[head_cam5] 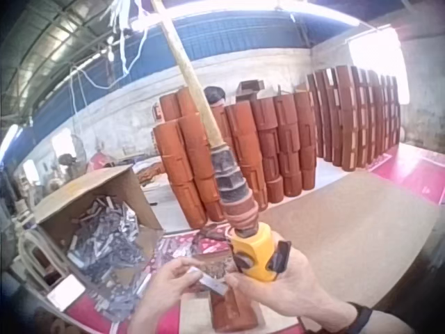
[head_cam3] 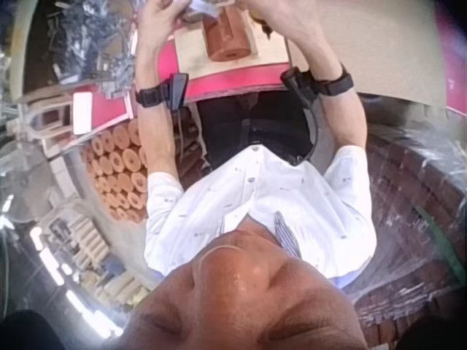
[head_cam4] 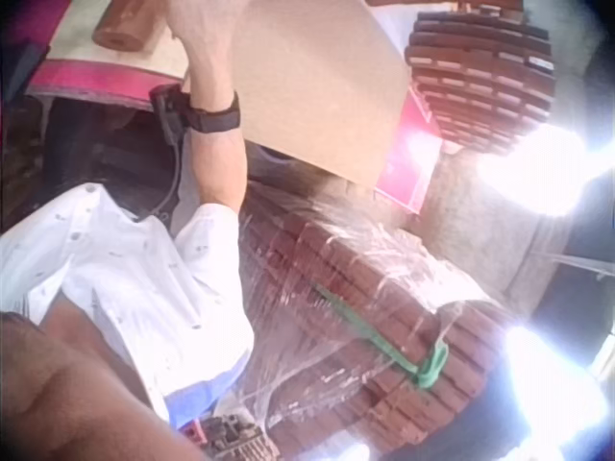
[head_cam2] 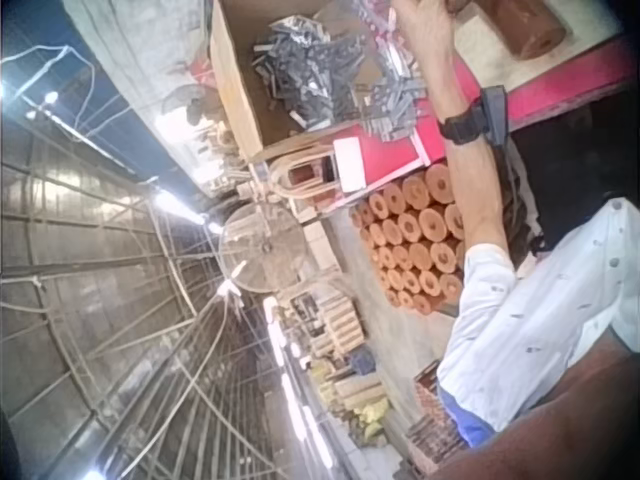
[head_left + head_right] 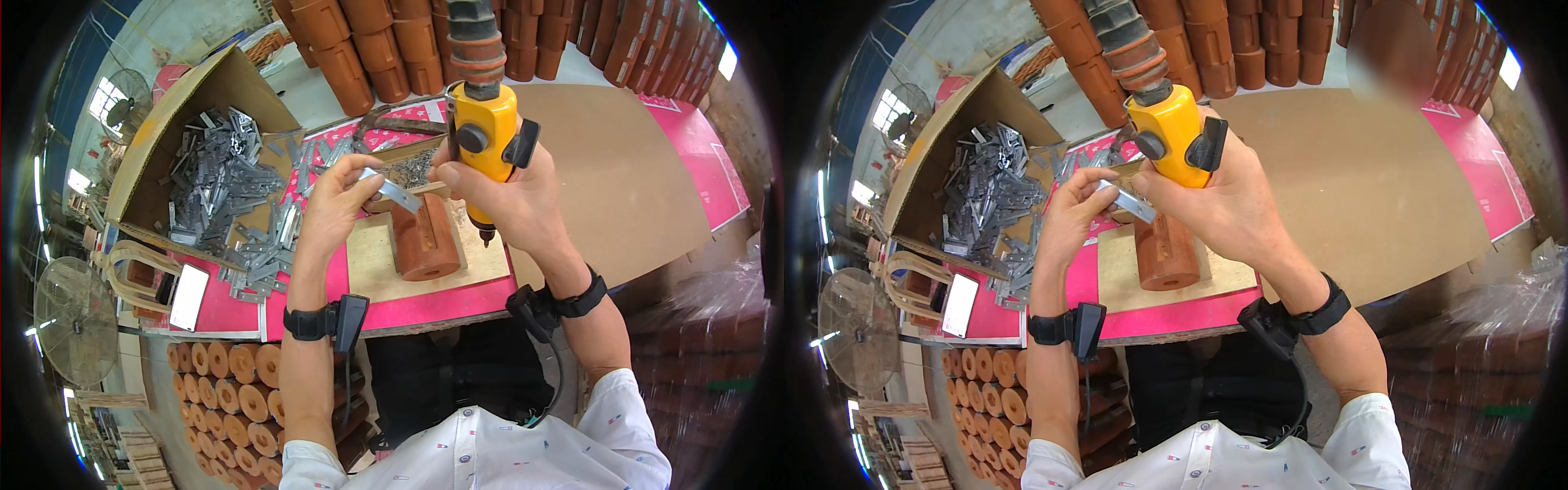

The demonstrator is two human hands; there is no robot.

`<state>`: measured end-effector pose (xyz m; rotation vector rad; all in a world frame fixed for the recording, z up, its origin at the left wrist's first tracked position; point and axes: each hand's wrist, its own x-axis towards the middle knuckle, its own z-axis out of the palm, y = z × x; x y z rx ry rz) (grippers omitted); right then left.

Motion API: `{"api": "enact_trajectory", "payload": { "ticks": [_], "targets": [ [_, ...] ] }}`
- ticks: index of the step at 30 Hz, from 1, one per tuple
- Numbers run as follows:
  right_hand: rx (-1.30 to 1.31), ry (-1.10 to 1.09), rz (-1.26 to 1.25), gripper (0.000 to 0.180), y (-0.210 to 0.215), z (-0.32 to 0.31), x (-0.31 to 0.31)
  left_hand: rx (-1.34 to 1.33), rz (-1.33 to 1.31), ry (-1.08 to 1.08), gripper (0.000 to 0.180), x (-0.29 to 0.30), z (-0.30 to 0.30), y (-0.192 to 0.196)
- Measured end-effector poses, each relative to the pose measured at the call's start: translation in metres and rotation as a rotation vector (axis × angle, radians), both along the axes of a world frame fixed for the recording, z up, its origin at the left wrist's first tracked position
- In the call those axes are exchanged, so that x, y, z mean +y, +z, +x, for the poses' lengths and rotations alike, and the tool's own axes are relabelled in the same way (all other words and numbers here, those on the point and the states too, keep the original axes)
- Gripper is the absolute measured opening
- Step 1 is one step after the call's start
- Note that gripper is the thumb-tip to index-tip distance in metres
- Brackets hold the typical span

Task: Screwing metal brackets onto cylindrical wooden components using an electric screwdriver.

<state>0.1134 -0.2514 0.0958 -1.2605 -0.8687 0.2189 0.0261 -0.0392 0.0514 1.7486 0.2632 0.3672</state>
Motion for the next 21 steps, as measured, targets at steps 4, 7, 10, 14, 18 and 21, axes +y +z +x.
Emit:
{"api": "enact_trajectory", "payload": {
  "ticks": [4,7,10,14,18,21],
  "targets": [
    [-0.014,0.004,-0.008,0.030,-0.001,0.000,-0.001,0.145,0.108,-0.093,0.029,-0.002,0.015,0.005],
    [0.003,-0.004,0.030,0.031,-0.002,0.001,-0.001,0.083,0.004,-0.074,0.023,-0.014,0.025,0.005],
    [0.003,-0.002,0.003,0.032,-0.002,0.002,-0.002,0.125,0.162,-0.042,0.026,-0.008,0.034,-0.001],
    [-0.002,-0.014,0.000,0.033,-0.004,0.003,0.000,0.097,0.133,-0.070,0.027,0.001,0.048,-0.016],
    [-0.015,-0.021,-0.011,0.033,-0.002,0.001,-0.001,0.112,0.125,-0.121,0.028,0.012,0.056,-0.028],
    [-0.010,-0.025,-0.006,0.033,-0.004,0.003,-0.001,0.134,0.152,-0.132,0.028,0.012,0.057,-0.026]
  ]
}}
